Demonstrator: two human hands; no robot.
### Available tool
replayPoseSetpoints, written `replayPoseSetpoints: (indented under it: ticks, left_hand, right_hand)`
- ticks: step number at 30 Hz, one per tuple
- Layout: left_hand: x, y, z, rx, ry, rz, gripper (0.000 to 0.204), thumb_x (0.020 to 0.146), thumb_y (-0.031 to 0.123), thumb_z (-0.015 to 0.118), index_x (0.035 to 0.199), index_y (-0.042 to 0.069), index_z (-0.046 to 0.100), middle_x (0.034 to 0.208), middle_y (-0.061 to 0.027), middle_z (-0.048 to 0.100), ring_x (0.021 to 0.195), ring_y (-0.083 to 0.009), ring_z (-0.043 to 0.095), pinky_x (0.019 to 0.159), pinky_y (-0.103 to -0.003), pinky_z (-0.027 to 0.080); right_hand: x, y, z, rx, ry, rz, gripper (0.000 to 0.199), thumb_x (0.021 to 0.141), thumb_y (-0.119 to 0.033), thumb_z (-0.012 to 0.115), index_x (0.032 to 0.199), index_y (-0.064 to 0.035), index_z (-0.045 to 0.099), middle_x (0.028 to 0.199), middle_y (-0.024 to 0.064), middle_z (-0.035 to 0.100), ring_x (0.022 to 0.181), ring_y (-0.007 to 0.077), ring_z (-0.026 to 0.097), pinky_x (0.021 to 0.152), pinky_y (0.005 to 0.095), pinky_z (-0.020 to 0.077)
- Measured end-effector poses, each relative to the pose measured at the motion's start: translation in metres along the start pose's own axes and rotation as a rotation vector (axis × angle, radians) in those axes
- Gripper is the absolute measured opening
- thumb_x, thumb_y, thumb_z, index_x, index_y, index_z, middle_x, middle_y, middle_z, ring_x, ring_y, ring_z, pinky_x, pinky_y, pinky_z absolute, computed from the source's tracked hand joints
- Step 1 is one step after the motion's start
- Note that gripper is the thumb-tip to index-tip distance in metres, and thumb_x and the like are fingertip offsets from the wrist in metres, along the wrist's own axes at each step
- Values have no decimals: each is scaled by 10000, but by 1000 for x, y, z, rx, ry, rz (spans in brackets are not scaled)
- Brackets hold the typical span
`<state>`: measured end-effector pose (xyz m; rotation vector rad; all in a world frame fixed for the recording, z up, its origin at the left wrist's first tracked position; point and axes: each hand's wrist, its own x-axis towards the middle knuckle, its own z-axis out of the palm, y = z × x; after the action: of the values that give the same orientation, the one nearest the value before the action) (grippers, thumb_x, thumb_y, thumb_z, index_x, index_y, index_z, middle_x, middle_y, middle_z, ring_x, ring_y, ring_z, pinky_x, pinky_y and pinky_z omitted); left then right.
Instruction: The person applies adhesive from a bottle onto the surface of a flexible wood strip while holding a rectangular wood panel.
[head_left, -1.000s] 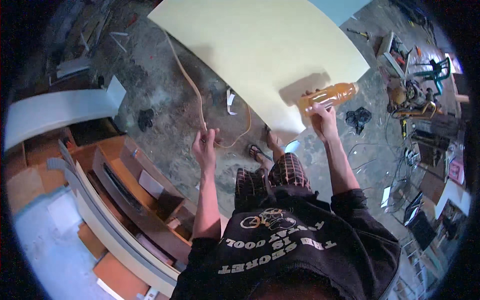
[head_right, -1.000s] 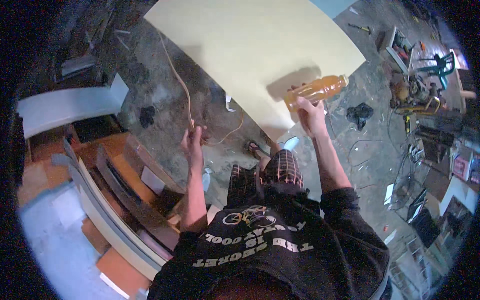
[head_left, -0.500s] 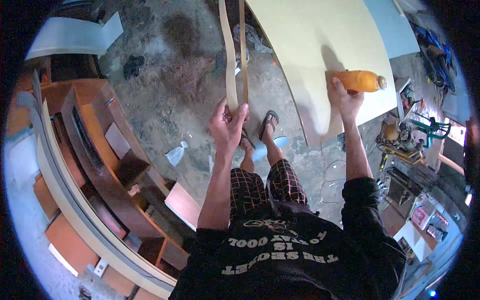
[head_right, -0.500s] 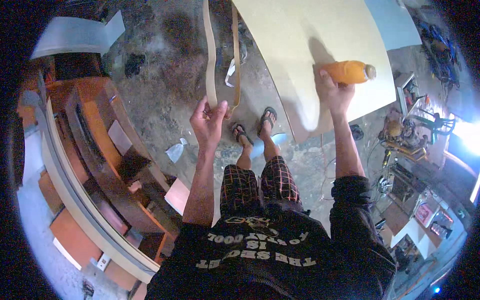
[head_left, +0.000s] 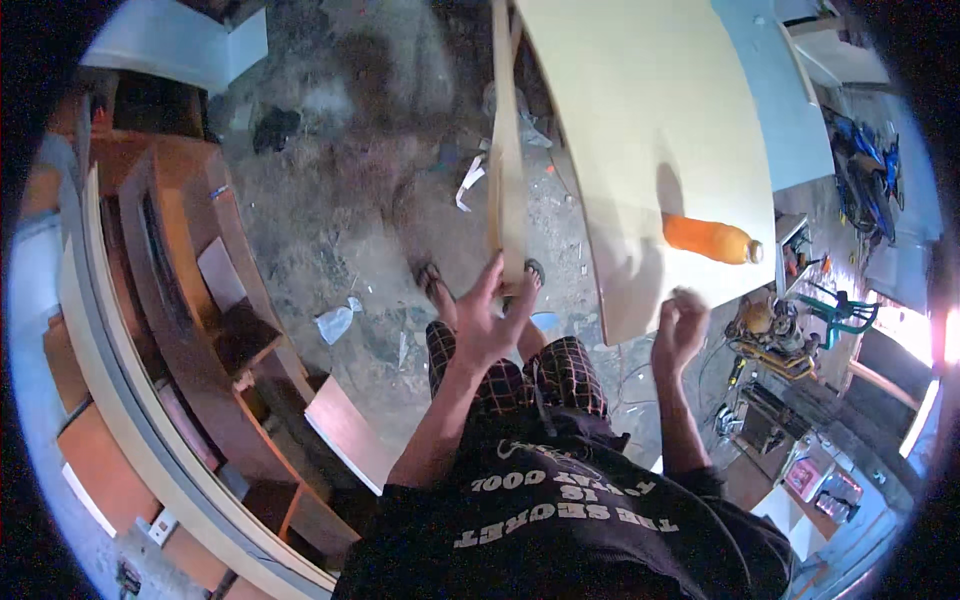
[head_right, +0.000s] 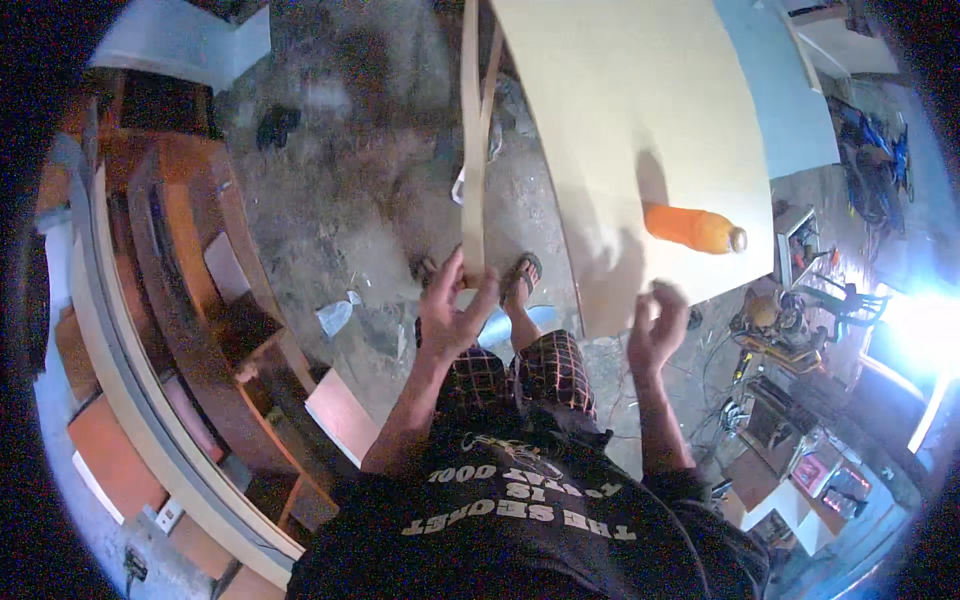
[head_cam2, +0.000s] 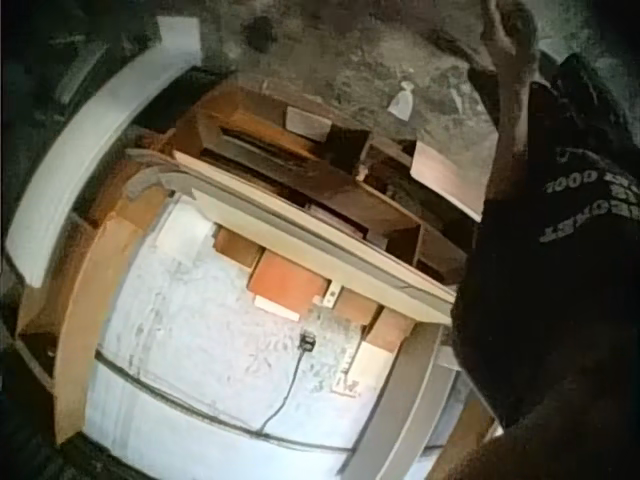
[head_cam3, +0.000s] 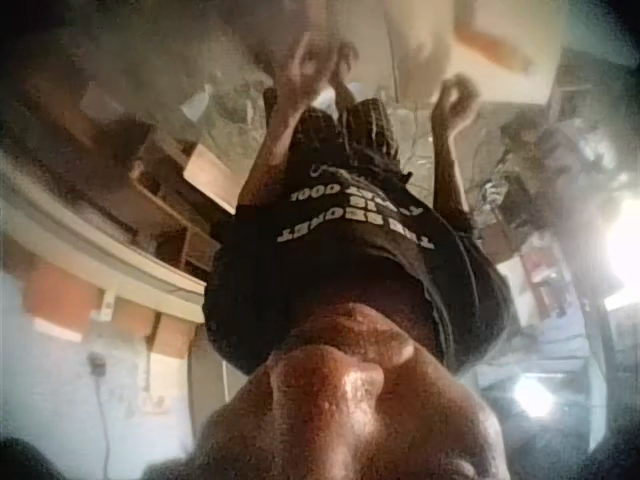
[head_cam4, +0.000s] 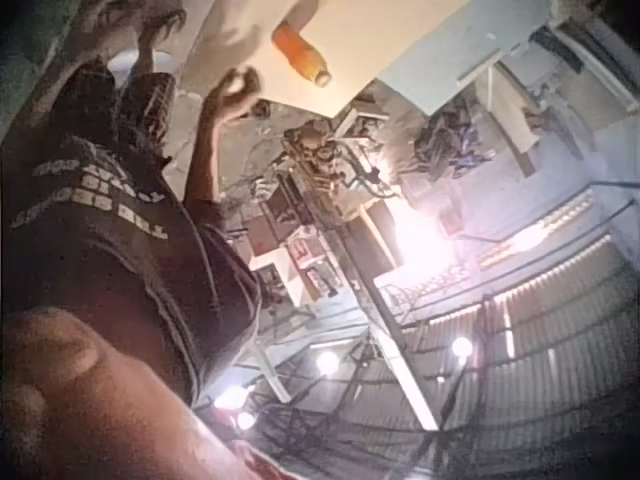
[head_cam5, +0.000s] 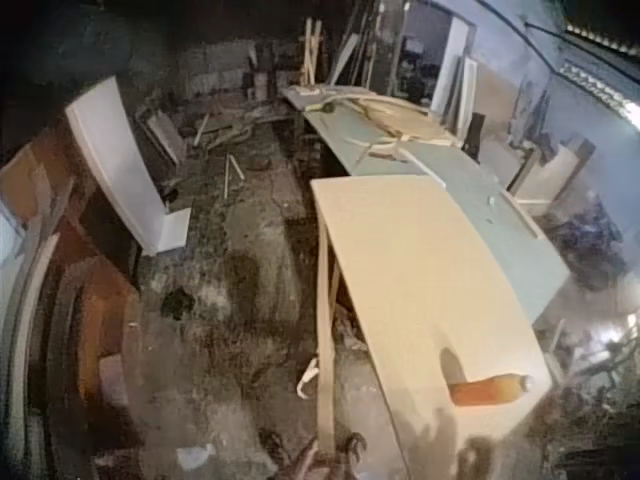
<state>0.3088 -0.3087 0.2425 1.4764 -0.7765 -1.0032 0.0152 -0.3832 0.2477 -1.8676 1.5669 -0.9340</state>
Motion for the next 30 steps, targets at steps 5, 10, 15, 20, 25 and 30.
replayPoseSetpoints:
  ticks: [5, 10, 15, 20, 25, 30]
  left_hand:
    - [-12, -5, -7, -40, -82, 28, 596, 850, 128, 644, 1364, -54, 400, 1124, -221, 637, 1003, -255, 651, 851, -342, 519]
    - [-12, 6, -9, -62, -310, 5, 661, 835, 151, 631, 1386, -79, 348, 1269, -308, 501, 1057, -410, 594, 902, -433, 490]
    - [-10, -8, -2, -93, -388, 159, 662, 830, 107, 609, 1388, -106, 323, 1363, -267, 451, 1225, -365, 497, 1039, -454, 376]
    - [-10, -14, 6, -106, -534, 108, 600, 823, 83, 579, 1354, -114, 383, 1396, -239, 442, 1301, -323, 445, 1095, -438, 307]
    - [-14, -23, 10, -54, -543, 94, 535, 855, 87, 526, 1338, -113, 410, 1397, -240, 448, 1325, -315, 430, 1121, -454, 243]
    - [-13, -29, 14, -8, -567, 114, 607, 837, 97, 562, 1369, -99, 347, 1405, -243, 432, 1335, -323, 408, 1112, -442, 253]
  right_hand:
    - [-28, -84, 112, 118, -459, 165, 517, 806, -50, 694, 1274, -28, 475, 1237, 157, 558, 1137, 255, 559, 927, 387, 471]
    - [-42, -87, 190, -67, -530, 173, 634, 762, -56, 736, 1327, -52, 448, 1317, 161, 503, 1218, 247, 501, 967, 376, 448]
    - [-75, -51, 234, 176, -221, 502, 503, 860, 0, 638, 1319, -31, 434, 1343, 137, 473, 1261, 234, 443, 1037, 366, 378]
    - [-90, -14, 243, 288, -192, 490, 353, 960, -119, 539, 1281, 0, 449, 1315, 124, 510, 1202, 207, 505, 968, 338, 439]
    - [-84, -15, 275, 481, -64, 483, 343, 983, -136, 494, 1294, 0, 442, 1357, 136, 490, 1215, 215, 505, 940, 332, 464]
    - [-73, -29, 289, 517, -57, 460, 335, 987, -100, 466, 1302, 10, 434, 1373, 148, 480, 1230, 209, 490, 954, 330, 449]
